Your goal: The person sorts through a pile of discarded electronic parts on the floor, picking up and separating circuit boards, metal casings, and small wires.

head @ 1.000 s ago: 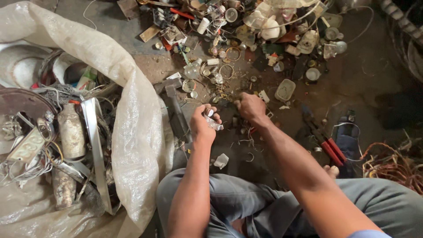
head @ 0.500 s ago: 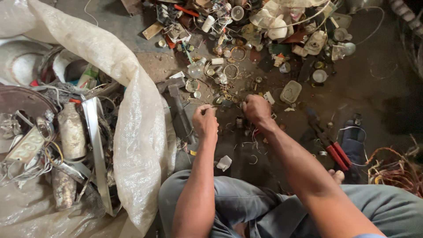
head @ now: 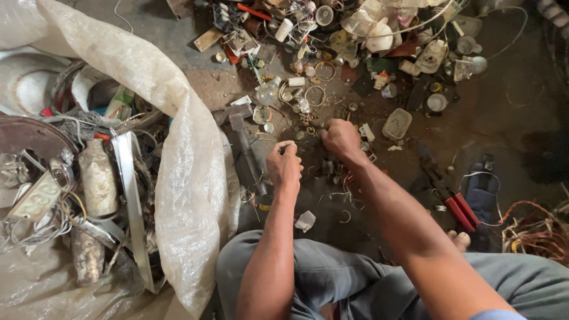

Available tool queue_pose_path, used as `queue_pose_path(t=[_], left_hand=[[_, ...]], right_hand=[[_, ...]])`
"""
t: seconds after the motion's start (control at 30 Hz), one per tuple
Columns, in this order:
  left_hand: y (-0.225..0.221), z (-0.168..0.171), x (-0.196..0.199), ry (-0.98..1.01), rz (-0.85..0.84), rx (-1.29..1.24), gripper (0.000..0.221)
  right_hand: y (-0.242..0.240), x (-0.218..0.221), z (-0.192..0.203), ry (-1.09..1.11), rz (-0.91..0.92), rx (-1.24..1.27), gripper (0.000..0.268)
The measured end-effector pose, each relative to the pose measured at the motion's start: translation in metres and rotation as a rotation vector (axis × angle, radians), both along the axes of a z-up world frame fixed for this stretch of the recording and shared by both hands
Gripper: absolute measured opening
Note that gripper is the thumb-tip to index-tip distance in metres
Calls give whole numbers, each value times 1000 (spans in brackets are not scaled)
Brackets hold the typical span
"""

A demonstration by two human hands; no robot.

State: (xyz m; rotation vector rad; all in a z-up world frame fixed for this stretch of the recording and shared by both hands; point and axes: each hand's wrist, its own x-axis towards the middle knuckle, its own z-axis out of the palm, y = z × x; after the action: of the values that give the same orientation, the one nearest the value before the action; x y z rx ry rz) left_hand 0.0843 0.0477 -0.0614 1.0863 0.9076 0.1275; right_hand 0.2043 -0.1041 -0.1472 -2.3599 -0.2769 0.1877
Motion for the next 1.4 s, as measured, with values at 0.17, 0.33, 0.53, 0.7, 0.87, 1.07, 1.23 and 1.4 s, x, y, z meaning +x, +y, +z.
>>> queue_pose_path(t=[0.17,0.33,0.53,0.7,0.87,1.07,1.23,1.4], left_hand=[[0,-1,2,-17,-8,-14,12],[-9,-5,2,-60,-67,-41,14],[-4,11,2,48,-83,7,14],[7,10,6,-96,100,-79,7],[32,26,-2,-275,330,-121,9],[52,40,-5,-234,544,-87,13],[55,34,-5,-202,493,-85,17],[37,29,3,-213,415,-68,16]], right_hand=[[-16,-16,33,483,-281,493,30],[-69,-10,42,710,-423,1263,31],[-55,58,41,152,-165,13,32],[-41,41,57,152,-216,43,36],[-12,9,69,634,-232,617,30],[126,-17,73,79,273,-181,41],[138,-20,57,59,147,-168,33],[98,-39,57,131,26,48,36]])
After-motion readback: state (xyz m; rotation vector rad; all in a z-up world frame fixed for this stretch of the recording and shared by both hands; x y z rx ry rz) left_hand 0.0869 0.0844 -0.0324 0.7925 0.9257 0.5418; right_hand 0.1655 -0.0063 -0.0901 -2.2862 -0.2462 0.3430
